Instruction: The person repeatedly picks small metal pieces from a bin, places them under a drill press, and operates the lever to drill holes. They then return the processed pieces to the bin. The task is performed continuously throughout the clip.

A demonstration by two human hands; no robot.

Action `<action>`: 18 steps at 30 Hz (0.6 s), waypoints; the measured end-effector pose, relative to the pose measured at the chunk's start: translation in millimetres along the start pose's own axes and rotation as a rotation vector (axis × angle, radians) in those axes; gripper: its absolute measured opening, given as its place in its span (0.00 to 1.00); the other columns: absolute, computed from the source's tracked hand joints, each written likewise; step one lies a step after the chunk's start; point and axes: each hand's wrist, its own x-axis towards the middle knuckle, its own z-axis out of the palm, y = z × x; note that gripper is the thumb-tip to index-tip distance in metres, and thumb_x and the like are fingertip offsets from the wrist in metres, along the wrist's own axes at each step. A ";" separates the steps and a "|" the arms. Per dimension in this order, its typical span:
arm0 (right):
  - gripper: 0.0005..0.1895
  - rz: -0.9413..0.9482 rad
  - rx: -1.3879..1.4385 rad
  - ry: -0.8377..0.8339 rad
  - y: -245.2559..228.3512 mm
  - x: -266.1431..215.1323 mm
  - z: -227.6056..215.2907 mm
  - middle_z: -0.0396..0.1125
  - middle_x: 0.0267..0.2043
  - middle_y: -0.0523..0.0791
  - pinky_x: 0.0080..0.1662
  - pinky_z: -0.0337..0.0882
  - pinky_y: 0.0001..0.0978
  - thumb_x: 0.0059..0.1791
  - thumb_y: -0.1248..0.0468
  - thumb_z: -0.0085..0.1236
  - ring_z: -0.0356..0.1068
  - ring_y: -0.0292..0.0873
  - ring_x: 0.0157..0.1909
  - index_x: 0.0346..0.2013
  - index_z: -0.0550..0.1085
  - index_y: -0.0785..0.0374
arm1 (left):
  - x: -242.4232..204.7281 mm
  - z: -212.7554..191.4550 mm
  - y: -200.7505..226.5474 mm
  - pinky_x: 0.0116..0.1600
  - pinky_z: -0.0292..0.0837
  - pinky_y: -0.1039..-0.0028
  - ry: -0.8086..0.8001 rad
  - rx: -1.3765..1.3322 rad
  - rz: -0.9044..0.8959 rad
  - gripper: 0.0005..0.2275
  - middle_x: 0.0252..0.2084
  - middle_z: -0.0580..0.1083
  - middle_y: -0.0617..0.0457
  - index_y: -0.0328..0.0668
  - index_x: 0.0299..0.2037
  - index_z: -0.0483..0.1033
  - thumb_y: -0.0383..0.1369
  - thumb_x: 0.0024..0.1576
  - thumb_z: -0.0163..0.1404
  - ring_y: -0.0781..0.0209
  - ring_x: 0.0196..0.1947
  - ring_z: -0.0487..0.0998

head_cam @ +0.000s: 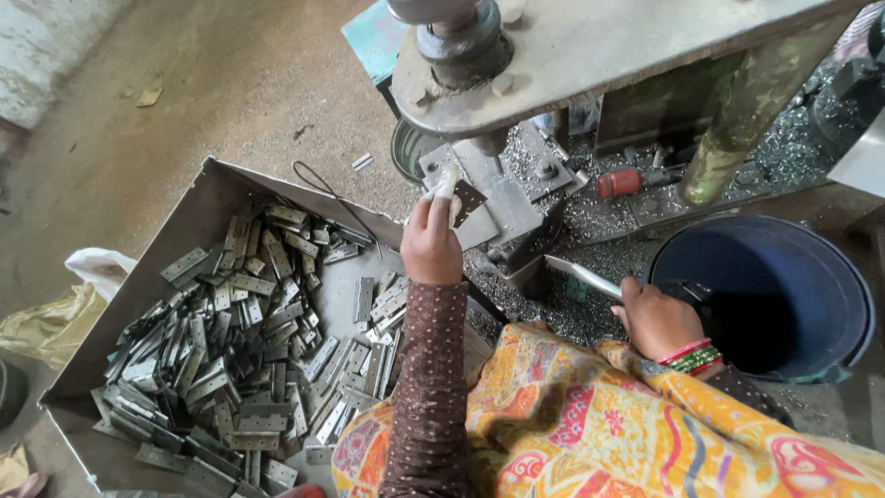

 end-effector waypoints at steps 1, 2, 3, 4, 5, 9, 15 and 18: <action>0.18 0.010 -0.011 -0.024 0.2 -3.0 2.1 0.69 0.27 0.51 0.29 0.73 0.50 0.48 0.50 0.55 0.74 0.56 0.28 0.38 0.65 0.59 | -5.7 -2.4 1.3 0.43 0.79 0.66 0.039 -0.032 -0.004 0.12 0.45 0.76 0.46 0.41 0.50 0.74 0.19 0.58 0.47 0.51 0.40 0.80; 0.18 0.014 -0.025 -0.043 0.9 -3.5 3.6 0.69 0.27 0.51 0.29 0.73 0.50 0.48 0.50 0.55 0.74 0.56 0.28 0.39 0.65 0.59 | -9.4 -4.4 2.3 0.42 0.78 0.64 -0.051 -0.019 -0.015 0.13 0.44 0.76 0.46 0.41 0.49 0.75 0.20 0.56 0.48 0.49 0.39 0.80; 0.18 0.018 -0.040 -0.061 1.8 -4.3 4.5 0.69 0.28 0.51 0.29 0.73 0.50 0.48 0.50 0.55 0.74 0.55 0.28 0.40 0.65 0.59 | -12.2 -5.8 4.4 0.41 0.77 0.63 -0.142 -0.007 -0.026 0.13 0.42 0.76 0.46 0.41 0.48 0.76 0.20 0.54 0.49 0.47 0.38 0.79; 0.18 0.014 -0.041 -0.049 2.7 2.6 4.4 0.69 0.28 0.51 0.28 0.73 0.49 0.48 0.50 0.55 0.74 0.56 0.28 0.40 0.65 0.59 | -3.9 -1.9 3.8 0.40 0.76 0.61 -0.221 0.001 -0.018 0.14 0.41 0.76 0.45 0.41 0.48 0.77 0.20 0.52 0.49 0.46 0.37 0.79; 0.19 0.009 -0.043 -0.038 4.3 9.3 4.1 0.69 0.27 0.51 0.28 0.73 0.49 0.47 0.49 0.55 0.74 0.56 0.28 0.40 0.64 0.59 | 5.5 3.0 3.0 0.40 0.77 0.63 -0.160 0.001 -0.011 0.13 0.42 0.76 0.46 0.41 0.47 0.76 0.20 0.53 0.49 0.47 0.37 0.79; 0.18 -0.042 0.033 0.031 8.4 -0.9 15.0 0.69 0.27 0.51 0.27 0.73 0.51 0.47 0.50 0.55 0.73 0.57 0.28 0.38 0.65 0.59 | -6.3 6.5 0.8 0.40 0.77 0.65 -0.014 0.013 -0.011 0.10 0.44 0.76 0.47 0.41 0.47 0.75 0.21 0.57 0.49 0.49 0.37 0.79; 0.19 -0.017 -0.058 -0.004 10.6 12.3 13.8 0.69 0.26 0.51 0.27 0.74 0.49 0.46 0.49 0.57 0.74 0.55 0.27 0.38 0.64 0.59 | -21.3 34.9 -8.8 0.38 0.78 0.66 -0.219 0.098 0.067 0.13 0.48 0.78 0.46 0.44 0.50 0.77 0.22 0.55 0.50 0.53 0.35 0.80; 0.17 -0.012 -0.070 -0.012 9.0 -0.2 19.6 0.69 0.26 0.50 0.27 0.73 0.48 0.48 0.50 0.55 0.74 0.54 0.27 0.38 0.65 0.58 | -53.9 57.6 -3.4 0.55 0.76 0.64 -0.346 0.146 0.193 0.11 0.54 0.76 0.50 0.49 0.51 0.76 0.26 0.59 0.51 0.55 0.47 0.80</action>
